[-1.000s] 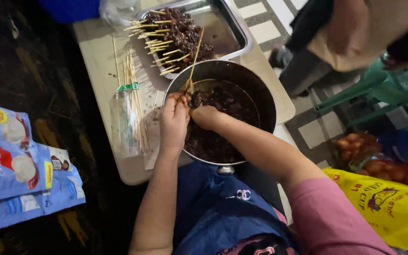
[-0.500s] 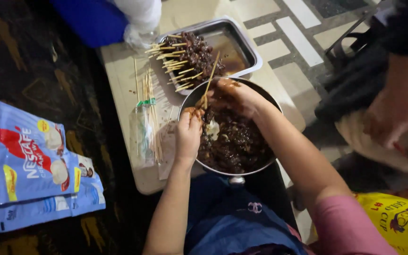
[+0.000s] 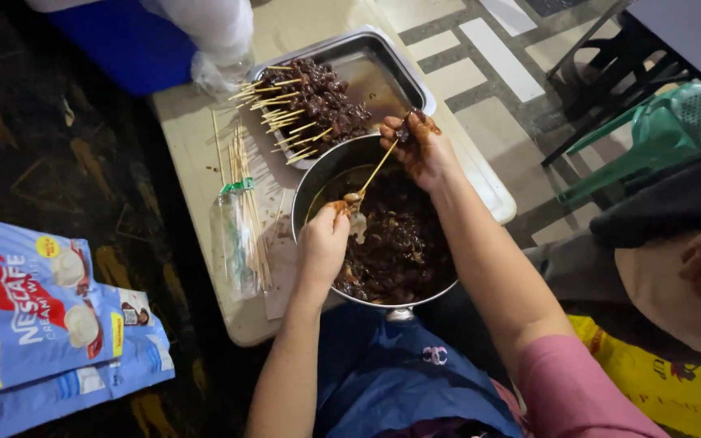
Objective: The person takes pieces of marinated meat from a metal bowl and threads them onto wooden skewers. They then place the completed skewers into a metal tray. The person repeats this process throughout the video.
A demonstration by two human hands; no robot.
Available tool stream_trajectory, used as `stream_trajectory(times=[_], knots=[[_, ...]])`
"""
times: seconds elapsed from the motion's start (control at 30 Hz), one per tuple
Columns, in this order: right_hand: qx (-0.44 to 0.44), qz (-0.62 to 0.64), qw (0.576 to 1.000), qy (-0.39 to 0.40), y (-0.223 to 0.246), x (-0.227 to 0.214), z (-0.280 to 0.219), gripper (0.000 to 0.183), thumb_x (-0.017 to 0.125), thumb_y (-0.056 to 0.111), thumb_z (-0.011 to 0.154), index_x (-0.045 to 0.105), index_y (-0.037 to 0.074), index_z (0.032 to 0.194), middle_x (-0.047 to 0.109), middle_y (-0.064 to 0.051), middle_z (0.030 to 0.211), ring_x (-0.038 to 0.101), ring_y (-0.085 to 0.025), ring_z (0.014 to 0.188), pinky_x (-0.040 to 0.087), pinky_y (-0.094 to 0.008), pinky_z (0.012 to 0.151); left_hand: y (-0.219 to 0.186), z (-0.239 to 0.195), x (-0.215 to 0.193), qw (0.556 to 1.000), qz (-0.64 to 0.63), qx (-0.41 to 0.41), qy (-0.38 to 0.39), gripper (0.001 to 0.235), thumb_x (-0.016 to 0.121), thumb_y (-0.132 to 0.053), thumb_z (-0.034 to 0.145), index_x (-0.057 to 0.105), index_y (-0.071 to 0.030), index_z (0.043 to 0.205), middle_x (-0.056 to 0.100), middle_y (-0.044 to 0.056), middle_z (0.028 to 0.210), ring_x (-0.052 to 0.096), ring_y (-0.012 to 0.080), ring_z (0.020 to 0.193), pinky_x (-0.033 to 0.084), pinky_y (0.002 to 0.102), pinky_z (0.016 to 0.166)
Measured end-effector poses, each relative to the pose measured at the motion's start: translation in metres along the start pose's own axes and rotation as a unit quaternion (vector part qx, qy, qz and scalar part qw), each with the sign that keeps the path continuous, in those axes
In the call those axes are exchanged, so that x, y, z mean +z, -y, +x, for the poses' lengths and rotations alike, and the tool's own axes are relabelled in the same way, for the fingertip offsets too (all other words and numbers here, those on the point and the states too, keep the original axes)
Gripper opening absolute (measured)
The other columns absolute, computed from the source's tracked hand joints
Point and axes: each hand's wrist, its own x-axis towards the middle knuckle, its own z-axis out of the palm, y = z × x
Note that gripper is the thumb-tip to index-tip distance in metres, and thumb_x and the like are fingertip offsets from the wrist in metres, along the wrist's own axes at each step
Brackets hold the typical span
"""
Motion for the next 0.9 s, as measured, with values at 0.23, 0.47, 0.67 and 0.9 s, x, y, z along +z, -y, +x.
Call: stream_trajectory(times=[0.23, 0.47, 0.67, 0.9], knots=[[-0.007, -0.031, 1.000, 0.004, -0.005, -0.004, 0.005, 0.002, 0.063, 0.021, 0.103, 0.063, 0.024, 0.103, 0.078, -0.020, 0.108, 0.078, -0.038, 0.100, 0.063, -0.058, 0.093, -0.009, 0.002, -0.005, 1.000, 0.005, -0.015, 0.015, 0.025, 0.058, -0.026, 0.096, 0.074, -0.008, 0.103, 0.076, 0.017, 0.092, 0.072, 0.0402, 0.093, 0.058, 0.053, 0.081], [0.021, -0.083, 0.996, 0.005, -0.008, 0.012, -0.005, 0.009, 0.063, 0.025, 0.102, 0.059, 0.020, 0.109, 0.077, -0.019, 0.106, 0.079, -0.035, 0.097, 0.066, -0.055, 0.088, -0.003, 0.003, -0.002, 1.000, -0.003, -0.011, 0.014, 0.026, 0.058, -0.026, 0.095, 0.074, -0.010, 0.107, 0.076, 0.017, 0.094, 0.072, 0.0401, 0.094, 0.058, 0.053, 0.082], [-0.002, -0.063, 0.998, -0.010, 0.001, 0.013, -0.007, 0.008, 0.062, 0.026, 0.102, 0.061, 0.018, 0.102, 0.078, -0.020, 0.101, 0.079, -0.038, 0.094, 0.064, -0.060, 0.091, -0.015, 0.001, -0.006, 1.000, -0.003, -0.012, 0.015, 0.026, 0.057, -0.026, 0.096, 0.074, -0.009, 0.106, 0.077, 0.017, 0.091, 0.073, 0.0403, 0.091, 0.058, 0.052, 0.080], [-0.004, -0.089, 0.996, 0.011, -0.001, 0.017, -0.013, 0.010, 0.064, 0.026, 0.102, 0.058, 0.019, 0.104, 0.077, -0.022, 0.104, 0.079, -0.038, 0.094, 0.066, -0.057, 0.087, 0.006, 0.005, 0.006, 1.000, 0.002, -0.010, 0.017, 0.025, 0.058, -0.027, 0.096, 0.074, -0.011, 0.104, 0.076, 0.016, 0.089, 0.073, 0.0394, 0.090, 0.058, 0.052, 0.078]])
